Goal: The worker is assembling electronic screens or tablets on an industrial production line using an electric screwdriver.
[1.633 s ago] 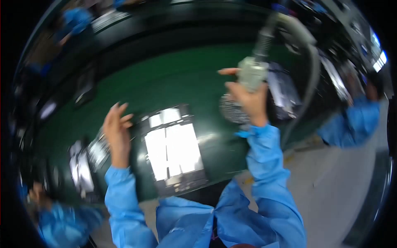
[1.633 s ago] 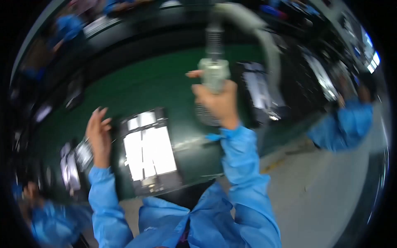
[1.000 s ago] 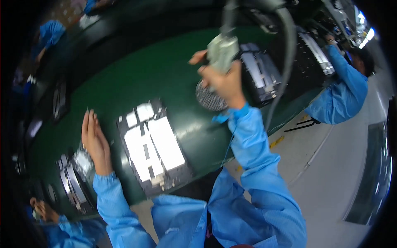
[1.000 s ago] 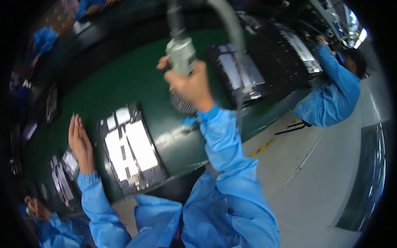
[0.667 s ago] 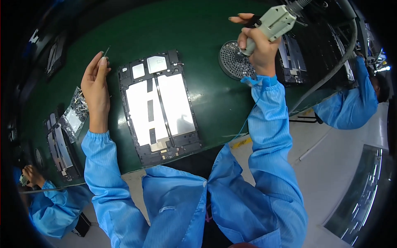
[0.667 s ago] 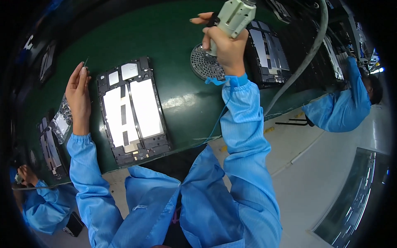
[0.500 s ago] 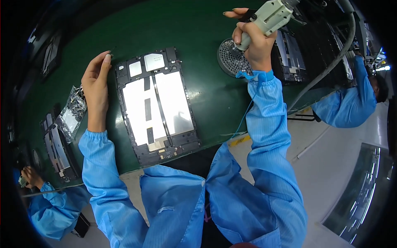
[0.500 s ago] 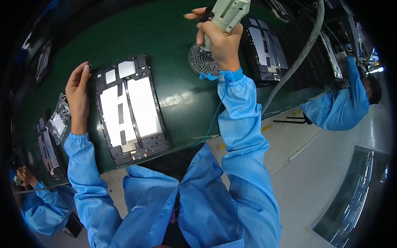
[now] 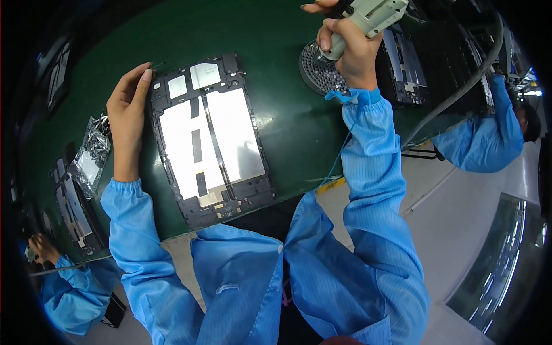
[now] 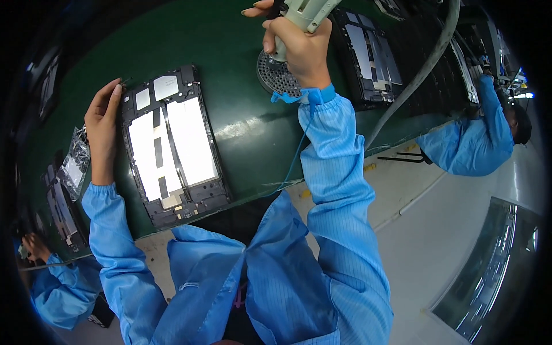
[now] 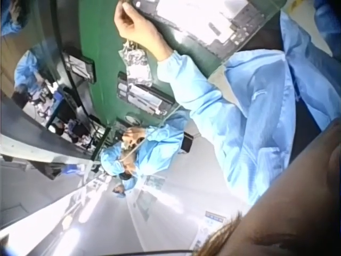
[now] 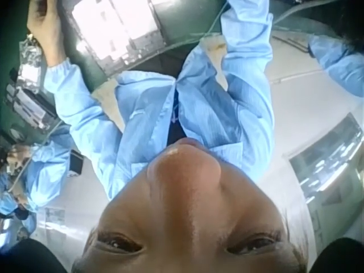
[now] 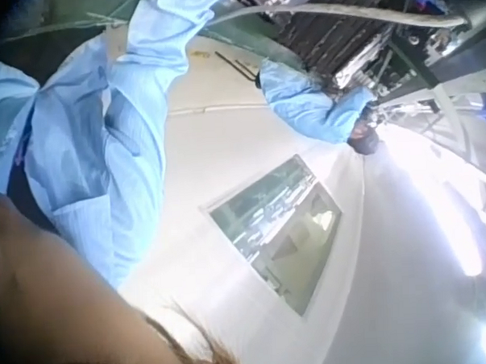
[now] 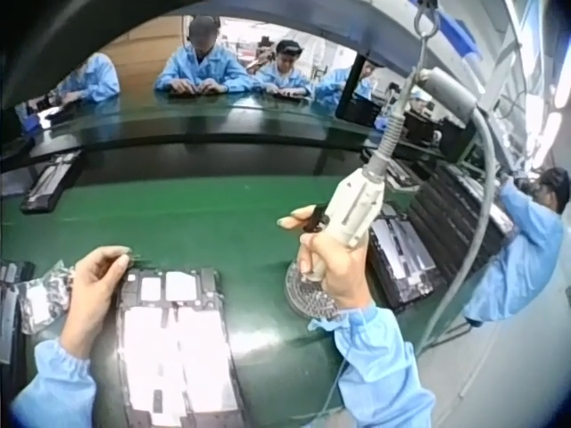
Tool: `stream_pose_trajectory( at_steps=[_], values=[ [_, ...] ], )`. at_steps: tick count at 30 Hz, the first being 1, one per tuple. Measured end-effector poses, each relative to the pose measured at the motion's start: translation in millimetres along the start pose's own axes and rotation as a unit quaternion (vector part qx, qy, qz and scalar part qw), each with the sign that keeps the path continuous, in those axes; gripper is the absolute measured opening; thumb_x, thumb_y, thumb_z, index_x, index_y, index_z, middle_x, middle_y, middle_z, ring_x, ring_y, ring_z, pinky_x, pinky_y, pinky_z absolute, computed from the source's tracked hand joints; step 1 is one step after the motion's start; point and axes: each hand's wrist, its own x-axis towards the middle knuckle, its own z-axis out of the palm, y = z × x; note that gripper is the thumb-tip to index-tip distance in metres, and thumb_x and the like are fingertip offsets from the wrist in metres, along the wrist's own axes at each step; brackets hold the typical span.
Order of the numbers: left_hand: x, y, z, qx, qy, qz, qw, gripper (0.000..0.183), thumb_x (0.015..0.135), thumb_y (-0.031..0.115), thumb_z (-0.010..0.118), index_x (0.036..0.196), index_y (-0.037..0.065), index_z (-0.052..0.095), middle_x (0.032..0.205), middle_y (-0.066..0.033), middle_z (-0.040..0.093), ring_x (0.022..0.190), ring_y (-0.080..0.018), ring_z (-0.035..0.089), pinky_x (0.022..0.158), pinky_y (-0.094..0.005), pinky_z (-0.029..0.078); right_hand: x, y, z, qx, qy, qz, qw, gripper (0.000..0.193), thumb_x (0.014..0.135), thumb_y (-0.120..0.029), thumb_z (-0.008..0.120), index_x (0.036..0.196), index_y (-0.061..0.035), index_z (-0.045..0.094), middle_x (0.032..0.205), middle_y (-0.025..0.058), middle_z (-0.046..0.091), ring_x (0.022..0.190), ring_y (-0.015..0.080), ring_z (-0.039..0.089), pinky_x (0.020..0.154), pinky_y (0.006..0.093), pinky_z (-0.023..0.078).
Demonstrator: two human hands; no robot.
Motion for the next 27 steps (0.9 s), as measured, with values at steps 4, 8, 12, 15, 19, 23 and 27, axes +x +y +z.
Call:
stream_pose_trajectory(
  at_steps=[4,8,12,15,19,23,27],
  values=[
    [-1,0,0,0.034,-0.002,0.004,0.999,0.026,0.096,0.019,0.065,0.116,0.003,0.069,0.104,-0.0083,0.07,0.094,-0.0126,0.065,0.083,-0.0228,0.051,0,2,0,0.003,0.003,0.005,1.0,0.03,0.078,0.002,0.051,0.106,0.0083,0.061,0.097,0.0215,0.07,0.049,0.013,0.053,0.046,0.0244,0.046],
    [-1,-6,-1,0.044,-0.006,0.035,0.998,0.026,0.096,0.019,0.065,0.116,0.003,0.069,0.103,-0.0088,0.071,0.092,-0.0127,0.065,0.081,-0.0235,0.051,0,0,3,-0.01,0.008,0.004,1.0,0.03,0.078,0.003,0.051,0.105,0.0087,0.061,0.096,0.0215,0.07,0.048,0.013,0.053,0.046,0.0243,0.046],
    [-7,-7,6,0.065,0.012,0.068,0.996,0.025,0.097,0.019,0.063,0.115,0.002,0.069,0.101,-0.0092,0.071,0.091,-0.0127,0.065,0.079,-0.0239,0.051,1,5,-1,-0.006,0.005,-0.003,1.0,0.03,0.078,0.003,0.051,0.105,0.009,0.062,0.095,0.0215,0.07,0.048,0.0128,0.053,0.045,0.0242,0.046],
    [-11,-6,9,0.118,0.049,0.079,0.989,0.025,0.097,0.018,0.062,0.113,0.001,0.069,0.1,-0.0093,0.07,0.088,-0.0127,0.064,0.076,-0.0247,0.05,7,12,-8,-0.052,-0.059,-0.102,0.992,0.024,0.081,0.0,0.051,0.099,0.0081,0.065,0.099,0.0252,0.07,0.05,0.0147,0.054,0.05,0.0288,0.05],
    [-18,-3,14,0.127,0.076,0.079,0.986,0.025,0.098,0.018,0.061,0.115,0.0,0.067,0.102,-0.0112,0.07,0.09,-0.0136,0.064,0.079,-0.0252,0.049,2,5,2,-0.038,-0.031,-0.062,0.997,0.026,0.079,0.002,0.051,0.101,0.0081,0.063,0.097,0.0234,0.07,0.05,0.0133,0.054,0.048,0.0261,0.047],
    [-35,9,29,0.152,0.072,0.075,0.983,0.025,0.099,0.017,0.059,0.115,-0.001,0.066,0.105,-0.0122,0.069,0.093,-0.014,0.064,0.083,-0.0254,0.049,0,2,4,-0.021,-0.002,-0.019,1.0,0.029,0.077,0.004,0.051,0.104,0.0094,0.062,0.094,0.0212,0.071,0.048,0.012,0.053,0.046,0.0244,0.046],
    [-44,19,42,0.165,0.092,0.108,0.976,0.02,0.097,0.015,0.061,0.109,0.001,0.069,0.092,-0.0087,0.068,0.076,-0.0113,0.06,0.065,-0.0259,0.047,0,-1,5,-0.021,-0.003,-0.017,1.0,0.029,0.077,0.004,0.051,0.104,0.0096,0.062,0.095,0.021,0.071,0.048,0.012,0.054,0.046,0.0244,0.046]
  ],
)
